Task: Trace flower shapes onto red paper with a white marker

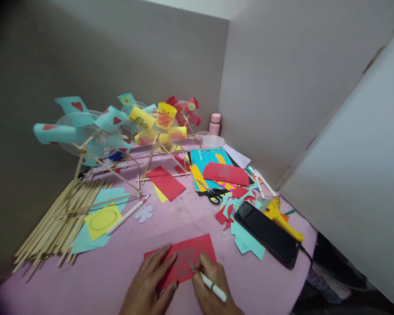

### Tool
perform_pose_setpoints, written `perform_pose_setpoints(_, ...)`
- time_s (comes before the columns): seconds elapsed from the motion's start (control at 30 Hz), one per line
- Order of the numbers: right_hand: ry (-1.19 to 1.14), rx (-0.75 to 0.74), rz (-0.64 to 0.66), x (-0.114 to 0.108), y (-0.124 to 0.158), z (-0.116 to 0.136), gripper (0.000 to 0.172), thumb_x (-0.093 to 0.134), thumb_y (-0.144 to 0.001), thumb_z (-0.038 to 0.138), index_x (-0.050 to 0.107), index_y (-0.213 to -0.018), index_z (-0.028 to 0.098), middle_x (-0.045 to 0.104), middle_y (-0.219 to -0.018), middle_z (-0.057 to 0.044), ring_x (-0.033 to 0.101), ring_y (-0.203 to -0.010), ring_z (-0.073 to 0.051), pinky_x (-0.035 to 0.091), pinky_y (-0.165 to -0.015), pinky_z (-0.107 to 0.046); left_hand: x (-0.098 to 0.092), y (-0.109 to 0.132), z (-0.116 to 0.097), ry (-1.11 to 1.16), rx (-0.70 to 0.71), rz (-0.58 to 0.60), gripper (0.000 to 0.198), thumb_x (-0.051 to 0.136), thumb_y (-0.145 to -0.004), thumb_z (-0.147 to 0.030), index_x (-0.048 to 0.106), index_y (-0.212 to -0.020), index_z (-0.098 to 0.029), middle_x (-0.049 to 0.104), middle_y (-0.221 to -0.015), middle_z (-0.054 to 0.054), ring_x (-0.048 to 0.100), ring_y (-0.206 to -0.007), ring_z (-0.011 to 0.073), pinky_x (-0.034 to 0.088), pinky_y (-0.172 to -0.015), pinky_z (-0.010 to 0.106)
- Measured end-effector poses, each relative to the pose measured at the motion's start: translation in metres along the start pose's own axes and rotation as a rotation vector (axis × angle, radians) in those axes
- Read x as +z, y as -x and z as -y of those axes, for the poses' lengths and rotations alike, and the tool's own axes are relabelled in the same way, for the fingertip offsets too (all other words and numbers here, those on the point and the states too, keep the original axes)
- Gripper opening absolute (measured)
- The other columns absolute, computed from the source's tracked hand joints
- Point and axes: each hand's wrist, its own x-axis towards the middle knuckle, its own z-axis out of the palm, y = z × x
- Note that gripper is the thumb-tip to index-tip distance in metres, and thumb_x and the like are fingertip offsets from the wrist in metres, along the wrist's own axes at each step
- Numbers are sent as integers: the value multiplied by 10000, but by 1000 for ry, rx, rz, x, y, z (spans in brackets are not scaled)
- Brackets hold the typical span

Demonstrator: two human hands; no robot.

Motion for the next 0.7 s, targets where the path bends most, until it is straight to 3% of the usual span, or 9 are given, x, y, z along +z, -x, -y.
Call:
perform_pose_setpoints(0.47,-4,-27,7,-1,1,3,80,357,-737,213,379,-665,241,381,-544,60,388,-499,-146,283,-496,-255,-1,-2,-1,-30,14,-3,431,616,-815,-372,580,-1203,-190,603,-1255,125,616,-1085,272,578,-803,418)
perform_pose_setpoints(0.7,-28,-17,0,-1,1,4,119,386,-773,213,369,-658,239,378,-550,62,397,-525,-142,298,-510,-248,-1,-3,-1,-29,14,6,433,613,-820,-386,579,-1208,-196,599,-1262,122,611,-1092,268,579,-803,408)
